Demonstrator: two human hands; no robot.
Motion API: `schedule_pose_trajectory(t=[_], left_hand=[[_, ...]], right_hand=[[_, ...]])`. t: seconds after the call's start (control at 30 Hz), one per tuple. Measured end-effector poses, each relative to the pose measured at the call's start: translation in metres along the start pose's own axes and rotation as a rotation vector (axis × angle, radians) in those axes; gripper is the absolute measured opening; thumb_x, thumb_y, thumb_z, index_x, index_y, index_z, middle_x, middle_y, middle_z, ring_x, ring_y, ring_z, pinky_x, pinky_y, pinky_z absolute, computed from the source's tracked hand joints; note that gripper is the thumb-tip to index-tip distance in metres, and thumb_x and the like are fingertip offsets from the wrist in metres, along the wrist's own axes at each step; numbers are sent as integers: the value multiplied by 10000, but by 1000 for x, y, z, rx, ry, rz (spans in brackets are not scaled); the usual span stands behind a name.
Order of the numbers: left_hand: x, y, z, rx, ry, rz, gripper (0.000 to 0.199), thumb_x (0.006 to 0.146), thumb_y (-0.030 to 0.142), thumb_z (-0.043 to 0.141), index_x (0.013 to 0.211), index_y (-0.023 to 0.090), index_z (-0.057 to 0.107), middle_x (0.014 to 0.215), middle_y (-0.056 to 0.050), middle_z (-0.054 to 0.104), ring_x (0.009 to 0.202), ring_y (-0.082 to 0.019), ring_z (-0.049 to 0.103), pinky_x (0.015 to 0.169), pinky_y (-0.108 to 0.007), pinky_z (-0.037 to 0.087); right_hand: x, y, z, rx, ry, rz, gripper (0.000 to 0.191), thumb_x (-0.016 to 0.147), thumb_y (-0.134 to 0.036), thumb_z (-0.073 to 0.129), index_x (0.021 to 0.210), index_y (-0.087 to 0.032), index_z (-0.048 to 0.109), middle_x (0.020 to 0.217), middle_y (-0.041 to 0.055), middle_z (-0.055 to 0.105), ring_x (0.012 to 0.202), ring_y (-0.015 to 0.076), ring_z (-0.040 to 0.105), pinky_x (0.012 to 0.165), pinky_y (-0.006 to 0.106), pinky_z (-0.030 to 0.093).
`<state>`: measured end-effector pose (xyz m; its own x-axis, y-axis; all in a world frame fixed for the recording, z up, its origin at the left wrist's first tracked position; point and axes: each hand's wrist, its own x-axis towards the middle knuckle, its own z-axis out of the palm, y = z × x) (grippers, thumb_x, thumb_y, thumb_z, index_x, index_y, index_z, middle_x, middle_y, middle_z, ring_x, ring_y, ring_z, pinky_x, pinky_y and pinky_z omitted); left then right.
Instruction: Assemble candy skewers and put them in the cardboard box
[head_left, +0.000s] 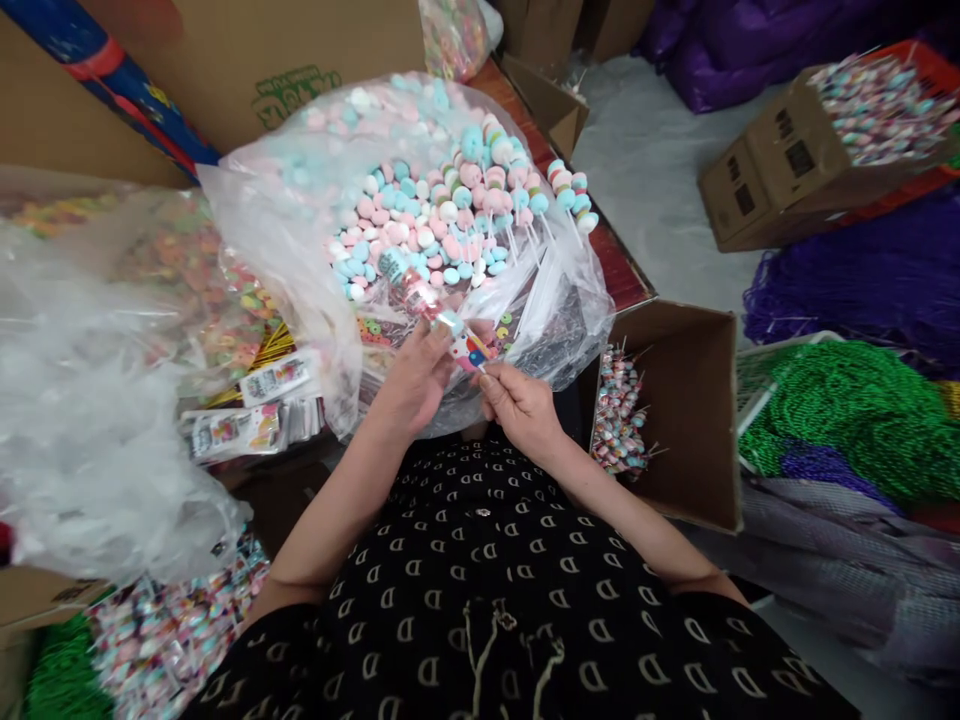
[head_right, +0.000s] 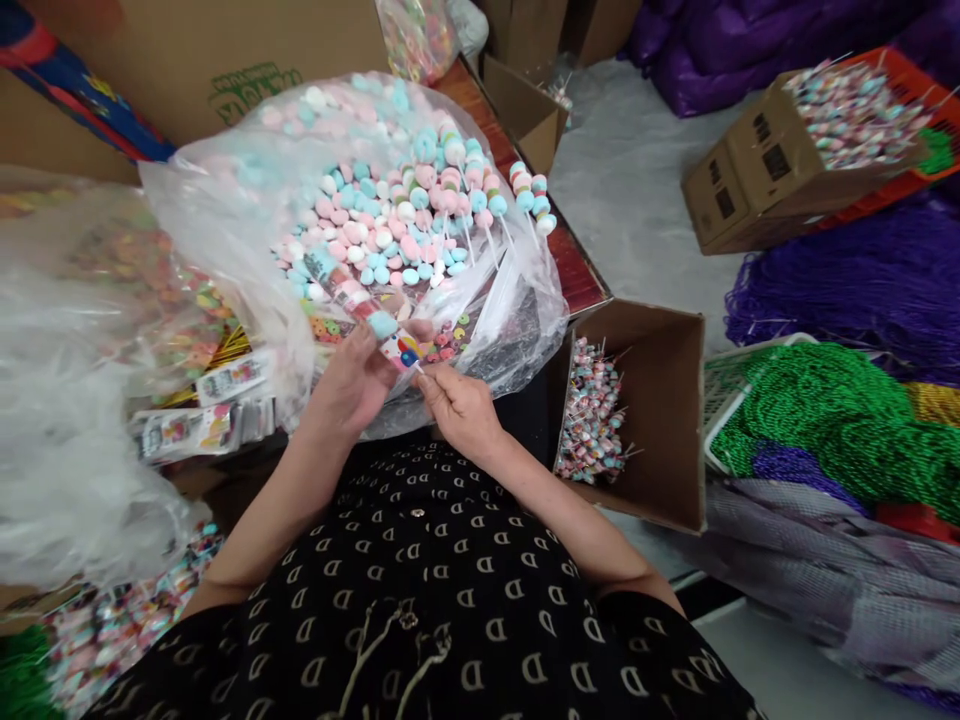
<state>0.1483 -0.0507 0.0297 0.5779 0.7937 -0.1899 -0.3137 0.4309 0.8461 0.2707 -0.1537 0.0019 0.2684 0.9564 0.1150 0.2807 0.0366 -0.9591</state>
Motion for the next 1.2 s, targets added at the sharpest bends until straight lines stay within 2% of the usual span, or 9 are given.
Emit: schedule_pose_trajectory(t=[0.2,0.43,0.6,0.7,0.8,0.9,1.0,1.1,1.2], left_hand=[[1,3,13,-164,-44,-55,376,820,311,860,1147,229,695,571,65,540,745,-172,699,727,-293,574],[-5,0,14,-179,-53,-127,199,895,321,798,986,163,716,507,85,467,632,-112,603,867,-293,585],[-2,6,2,-102,-86,-171,266,916,386,765,777,172,690,486,66,407,636,-136,594,722,-274,558],[-3,12,-7,-67,-179,-163,387,878,457,795,672,184,616,497,62,389,607,-126,565,674,-261,526],[-10,10,-9,-66,-339,-206,393,871,511,786,711,195,617,481,92,339,495,-96,472,724,-294,546],[-21,0,-2,-99,-548,-323,434,887,541,749,691,205,554,492,105,329,451,-82,440,824,-365,577],[-26,-9,0,-64,-600,-330,466,868,576,744,701,208,513,522,103,360,448,-75,431,769,-357,578],[-23,-9,-8,224,-419,-180,390,910,588,671,885,202,622,597,52,514,509,-112,498,721,-348,559],[-15,-5,-20,676,-152,79,441,952,558,604,1194,195,665,811,-55,684,737,-218,656,790,-388,554]], right_hand=[[-1,-1,2,-2,-27,-32,391,1059,-533,455,908,-245,670,560,-36,574,505,138,542,602,283,488],[-1,2,12,49,-33,-100,388,1069,-463,471,786,-231,599,537,-47,570,467,114,518,565,252,485],[7,1,5,19,-166,-77,409,1052,-482,501,769,-219,635,532,-43,583,461,109,526,564,247,484],[21,-4,-16,32,-264,-48,383,994,-525,605,802,-210,709,599,-29,640,523,115,577,600,252,510],[35,-12,-33,204,-150,45,353,929,-560,695,1032,-229,767,814,15,756,741,154,700,737,287,579],[42,-22,-34,490,-236,129,544,820,-613,792,1230,-261,721,1109,72,791,1008,220,748,862,355,617],[44,-29,-20,665,-419,277,611,774,-656,806,1211,-241,701,1023,80,799,767,222,760,619,336,625],[45,-28,3,628,-187,250,477,779,-605,827,1074,-252,701,848,14,776,541,150,660,488,275,563],[49,-24,20,441,203,65,383,743,-531,881,942,-257,702,853,-2,776,726,166,716,718,304,629]])
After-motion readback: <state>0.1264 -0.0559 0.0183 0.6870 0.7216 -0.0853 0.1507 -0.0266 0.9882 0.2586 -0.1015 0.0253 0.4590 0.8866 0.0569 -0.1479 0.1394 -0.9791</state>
